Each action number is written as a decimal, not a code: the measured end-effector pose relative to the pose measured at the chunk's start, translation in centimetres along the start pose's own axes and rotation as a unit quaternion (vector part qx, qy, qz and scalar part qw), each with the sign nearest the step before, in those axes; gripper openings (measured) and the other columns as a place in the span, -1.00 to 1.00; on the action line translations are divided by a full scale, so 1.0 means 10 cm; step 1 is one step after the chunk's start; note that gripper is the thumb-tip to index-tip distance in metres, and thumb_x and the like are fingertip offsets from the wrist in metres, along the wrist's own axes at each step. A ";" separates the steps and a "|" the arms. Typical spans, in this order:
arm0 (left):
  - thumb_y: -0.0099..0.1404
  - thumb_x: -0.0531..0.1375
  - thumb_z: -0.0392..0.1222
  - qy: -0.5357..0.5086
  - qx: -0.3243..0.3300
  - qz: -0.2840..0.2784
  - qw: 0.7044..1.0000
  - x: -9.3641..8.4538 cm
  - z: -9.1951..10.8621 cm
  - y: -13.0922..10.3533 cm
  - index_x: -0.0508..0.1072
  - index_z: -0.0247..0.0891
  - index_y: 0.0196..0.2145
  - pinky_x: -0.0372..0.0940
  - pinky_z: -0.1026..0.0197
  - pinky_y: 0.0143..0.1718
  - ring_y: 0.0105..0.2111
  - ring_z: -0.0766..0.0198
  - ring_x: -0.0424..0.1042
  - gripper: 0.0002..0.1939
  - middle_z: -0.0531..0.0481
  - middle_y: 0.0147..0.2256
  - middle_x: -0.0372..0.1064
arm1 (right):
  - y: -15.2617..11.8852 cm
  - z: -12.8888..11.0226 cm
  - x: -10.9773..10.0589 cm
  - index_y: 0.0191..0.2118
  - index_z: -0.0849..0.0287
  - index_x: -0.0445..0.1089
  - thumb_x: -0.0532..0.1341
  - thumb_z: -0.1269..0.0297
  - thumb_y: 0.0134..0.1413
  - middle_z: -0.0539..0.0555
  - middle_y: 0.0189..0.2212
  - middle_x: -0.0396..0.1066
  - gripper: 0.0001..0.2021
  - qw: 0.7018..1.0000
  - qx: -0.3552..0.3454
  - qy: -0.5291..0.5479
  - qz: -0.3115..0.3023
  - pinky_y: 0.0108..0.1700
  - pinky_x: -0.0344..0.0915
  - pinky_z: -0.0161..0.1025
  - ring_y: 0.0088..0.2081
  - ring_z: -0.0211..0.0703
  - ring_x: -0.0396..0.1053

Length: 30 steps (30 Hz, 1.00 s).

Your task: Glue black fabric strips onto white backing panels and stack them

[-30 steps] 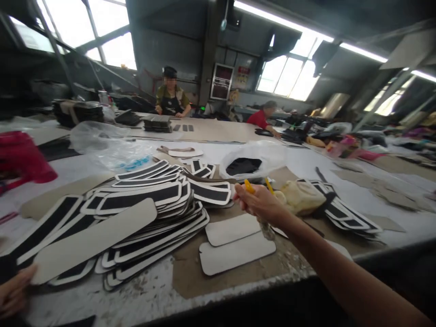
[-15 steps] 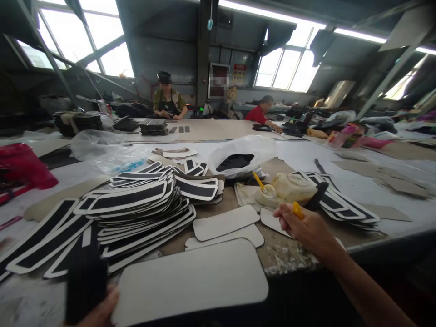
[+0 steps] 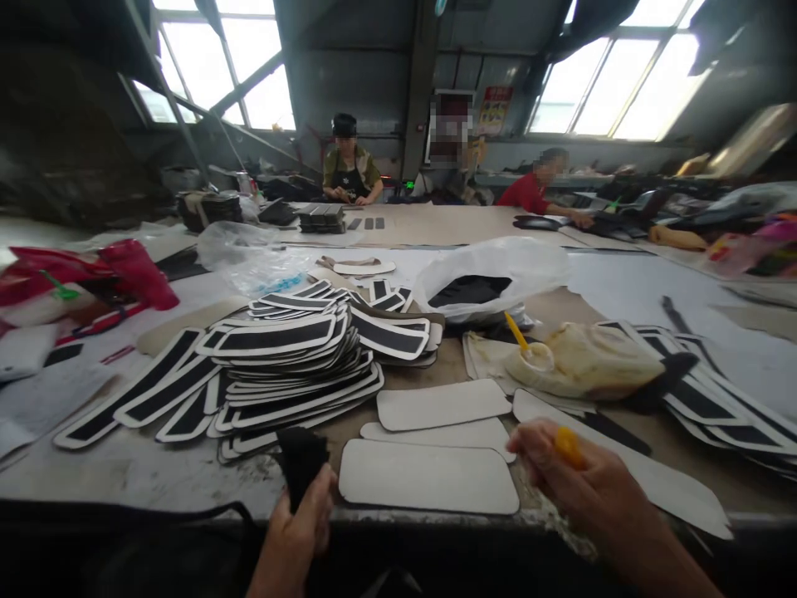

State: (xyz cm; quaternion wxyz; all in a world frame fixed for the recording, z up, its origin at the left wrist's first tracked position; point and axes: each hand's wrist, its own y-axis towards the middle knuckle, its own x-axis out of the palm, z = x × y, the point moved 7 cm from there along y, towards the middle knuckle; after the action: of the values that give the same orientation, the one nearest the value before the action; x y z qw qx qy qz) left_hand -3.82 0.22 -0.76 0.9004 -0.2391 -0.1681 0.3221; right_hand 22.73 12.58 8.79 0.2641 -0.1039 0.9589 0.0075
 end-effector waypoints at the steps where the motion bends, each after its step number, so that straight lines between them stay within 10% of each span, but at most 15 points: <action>1: -0.07 0.27 0.06 -0.036 -0.023 -0.050 0.998 0.08 -0.02 -0.08 0.38 -0.28 -0.48 -0.11 0.36 -0.68 -0.71 0.48 -0.02 -0.66 0.18 -0.71 0.05 | 0.01 -0.06 0.19 -0.51 0.14 0.31 0.03 -0.09 0.03 -0.04 -0.70 0.17 -0.61 0.999 -0.013 -0.002 -0.041 -0.58 0.06 -0.33 -0.64 -0.29 0.09; 5: 0.06 0.18 0.04 -0.121 -0.066 -0.189 0.972 0.32 -0.03 -0.30 0.35 -0.28 -0.53 -0.12 0.35 -0.69 -0.78 0.51 -0.06 -0.70 0.17 -0.76 0.06 | -0.04 -0.34 0.93 -0.57 0.15 0.25 0.10 0.03 0.02 -0.07 -0.67 0.18 -0.68 0.979 -0.044 0.027 -0.196 -0.51 0.09 -0.36 -0.58 -0.30 0.12; 12: -0.04 0.20 0.21 -0.006 -0.040 -0.189 0.981 0.24 0.03 -0.38 0.36 -0.32 -0.60 -0.01 0.37 -0.74 -0.80 0.45 0.10 -0.54 0.08 -0.78 0.18 | -0.20 -0.59 1.62 -0.52 0.18 0.23 0.22 0.23 -0.10 -0.06 -0.64 0.29 -0.82 0.932 0.026 0.201 -0.302 -0.48 0.13 -0.39 -0.56 -0.32 0.21; 22: 0.02 0.18 0.15 0.015 -0.014 -0.224 0.974 0.12 0.00 -0.42 0.34 -0.37 -0.72 -0.02 0.36 -0.73 -0.80 0.43 0.13 -0.51 0.03 -0.81 0.17 | -0.32 -0.71 1.70 -0.52 0.18 0.17 0.18 0.18 -0.03 -0.12 -0.65 0.11 -0.77 0.939 -0.010 0.169 -0.301 -0.53 0.04 -0.39 -0.58 -0.37 0.06; 30: 0.06 0.16 0.13 0.015 0.005 -0.203 0.979 0.00 -0.01 -0.45 0.41 -0.41 -0.62 0.16 0.30 -0.65 -0.73 0.33 0.27 -0.54 -0.07 -0.72 0.32 | -0.21 -0.63 1.40 -0.48 0.15 0.14 0.11 -0.03 -0.01 -0.17 -0.70 -0.01 -0.67 0.971 -0.009 0.192 -0.143 -0.63 -0.06 -0.39 -0.67 -0.39 -0.07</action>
State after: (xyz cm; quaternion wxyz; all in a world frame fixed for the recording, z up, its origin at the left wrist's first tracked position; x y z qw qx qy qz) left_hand -1.48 -2.85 1.55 0.9507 -0.2005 -0.1981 0.1294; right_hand 8.23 7.38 7.18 0.0723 -0.2415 0.9668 -0.0420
